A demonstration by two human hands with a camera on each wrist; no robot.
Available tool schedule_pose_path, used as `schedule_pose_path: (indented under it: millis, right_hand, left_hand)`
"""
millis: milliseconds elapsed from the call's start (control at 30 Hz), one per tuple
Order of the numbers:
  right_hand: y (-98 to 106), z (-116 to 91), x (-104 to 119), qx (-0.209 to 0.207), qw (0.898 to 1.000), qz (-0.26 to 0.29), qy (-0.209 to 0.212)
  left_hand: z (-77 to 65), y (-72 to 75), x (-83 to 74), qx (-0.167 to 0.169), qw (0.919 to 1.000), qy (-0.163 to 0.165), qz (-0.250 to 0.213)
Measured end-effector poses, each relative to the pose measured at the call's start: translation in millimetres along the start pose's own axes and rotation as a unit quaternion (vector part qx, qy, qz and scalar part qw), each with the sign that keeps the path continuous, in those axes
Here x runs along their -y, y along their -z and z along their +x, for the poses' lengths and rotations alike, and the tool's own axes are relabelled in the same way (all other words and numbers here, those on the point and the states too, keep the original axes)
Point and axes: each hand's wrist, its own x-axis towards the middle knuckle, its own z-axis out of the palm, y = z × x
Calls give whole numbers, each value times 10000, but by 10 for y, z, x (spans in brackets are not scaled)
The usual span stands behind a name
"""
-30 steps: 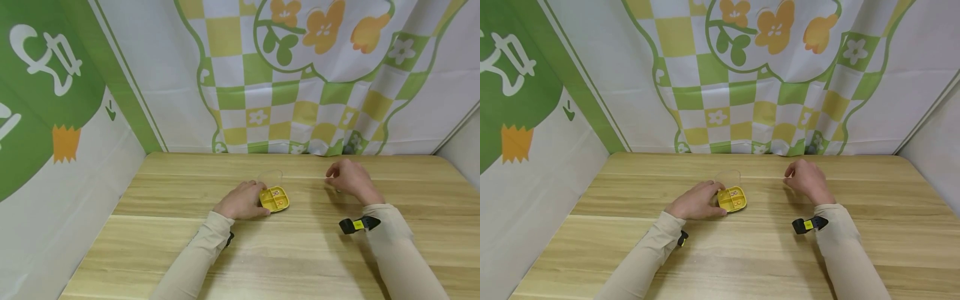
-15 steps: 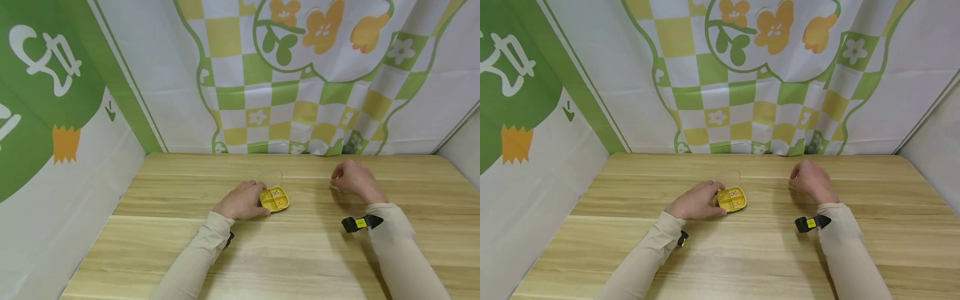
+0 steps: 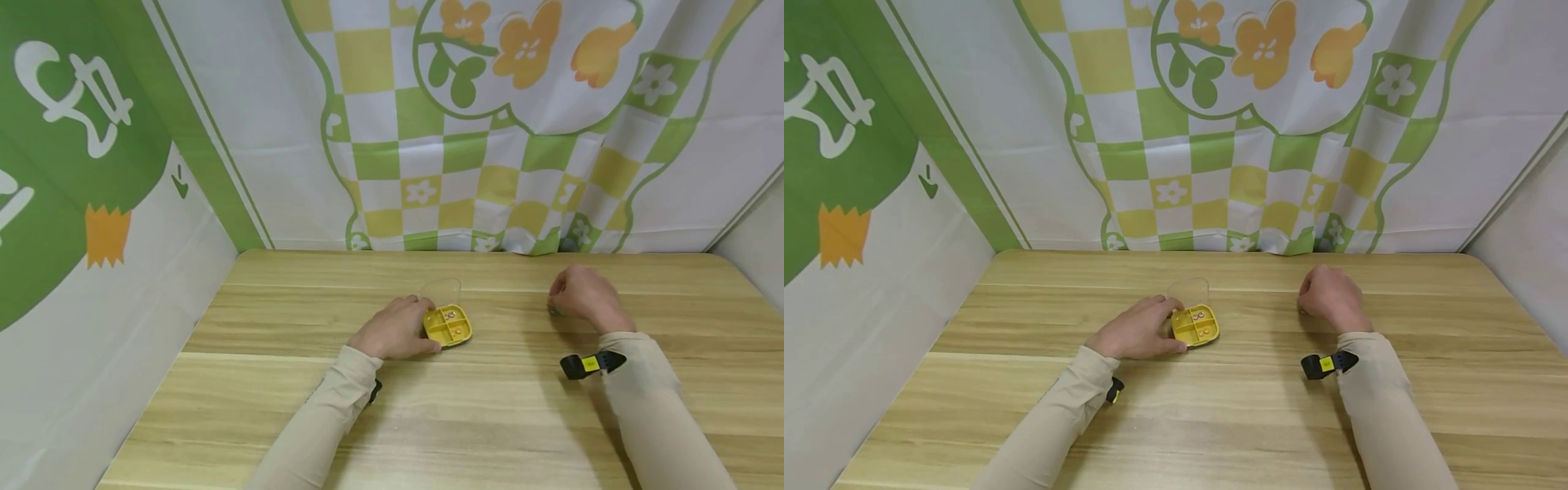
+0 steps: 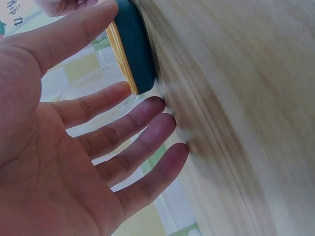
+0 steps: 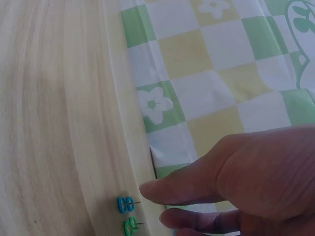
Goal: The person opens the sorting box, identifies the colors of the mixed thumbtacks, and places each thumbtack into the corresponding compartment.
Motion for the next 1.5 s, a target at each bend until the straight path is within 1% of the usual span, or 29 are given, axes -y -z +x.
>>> schedule_pose_path:
  millis: [433, 800, 1500]
  right_hand:
    - [-11, 5, -35, 189, 9997, -30, -142]
    - [-32, -1, -45, 172, 9997, -35, -177]
    - [-45, -4, -48, 183, 9997, -14, -153]
  left_hand:
    - [-1, -1, -2, 2, 10000, 12, 32]
    - [-16, 20, -27, 35, 10000, 36, -14]
    - [-7, 10, -23, 35, 10000, 49, 67]
